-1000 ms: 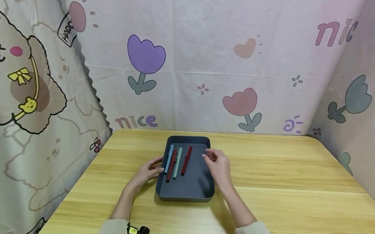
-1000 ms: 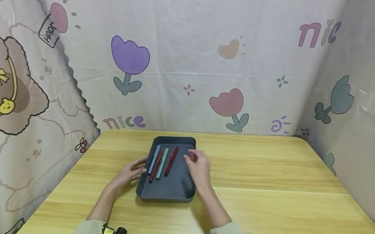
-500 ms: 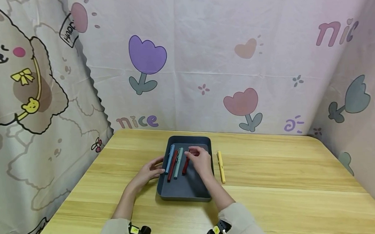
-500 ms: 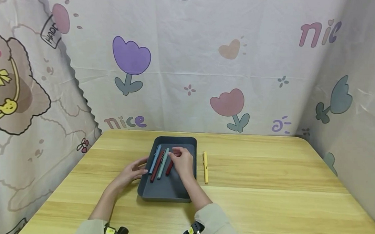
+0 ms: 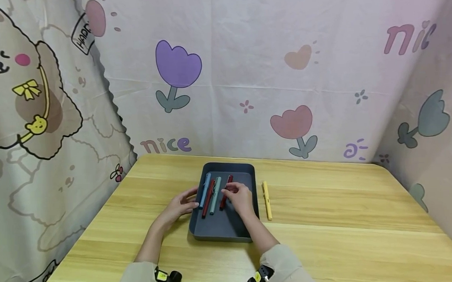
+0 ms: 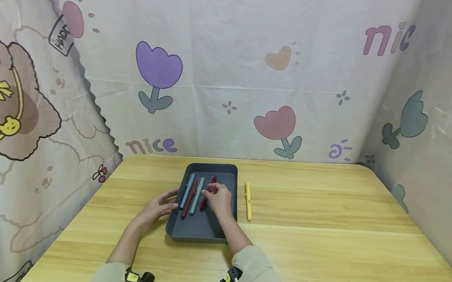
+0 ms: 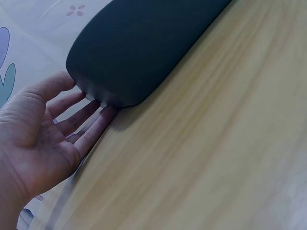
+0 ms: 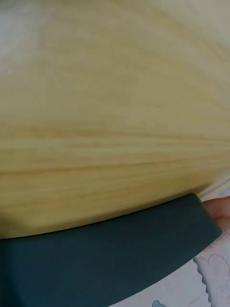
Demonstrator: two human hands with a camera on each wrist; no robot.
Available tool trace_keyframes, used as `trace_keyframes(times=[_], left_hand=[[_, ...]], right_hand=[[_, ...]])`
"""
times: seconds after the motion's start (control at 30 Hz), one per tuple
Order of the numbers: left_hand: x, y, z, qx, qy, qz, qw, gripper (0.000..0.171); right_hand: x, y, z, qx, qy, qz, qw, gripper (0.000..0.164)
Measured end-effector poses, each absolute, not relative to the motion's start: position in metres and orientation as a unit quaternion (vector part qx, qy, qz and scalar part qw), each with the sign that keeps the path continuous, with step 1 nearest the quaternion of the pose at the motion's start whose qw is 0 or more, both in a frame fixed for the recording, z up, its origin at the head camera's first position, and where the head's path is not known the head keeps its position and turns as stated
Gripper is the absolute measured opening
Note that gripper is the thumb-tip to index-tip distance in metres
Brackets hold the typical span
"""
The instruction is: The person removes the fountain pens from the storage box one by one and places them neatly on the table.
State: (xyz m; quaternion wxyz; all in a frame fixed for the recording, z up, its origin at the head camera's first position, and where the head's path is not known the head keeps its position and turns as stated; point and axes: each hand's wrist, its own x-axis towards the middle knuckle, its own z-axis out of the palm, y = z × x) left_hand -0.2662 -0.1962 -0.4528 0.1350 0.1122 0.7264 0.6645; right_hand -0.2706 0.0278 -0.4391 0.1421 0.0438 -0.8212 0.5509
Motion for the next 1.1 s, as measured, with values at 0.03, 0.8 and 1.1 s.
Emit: trace_keyframes(times=[0.03,0.8,1.1], left_hand=[[-0.2664,-0.1965,-0.4528,0.115,0.727,0.664,0.135,0.062],[-0.2635,-0.1969,-0.4505,0.118,0.725,0.665,0.136,0.061],[-0.2627,-0.1959,-0.4483,0.117,0.726,0.663,0.140,0.063]], right_hand=[[-0.2705,0.0282,-0.4394,0.050,-0.823,0.548,0.143,0.022],[-0.2700,0.0267,-0.4411,0.023,-0.865,0.499,0.051,0.021],[-0.2698,0.0287,-0.4414,0.008,-0.869,0.490,0.069,0.030]])
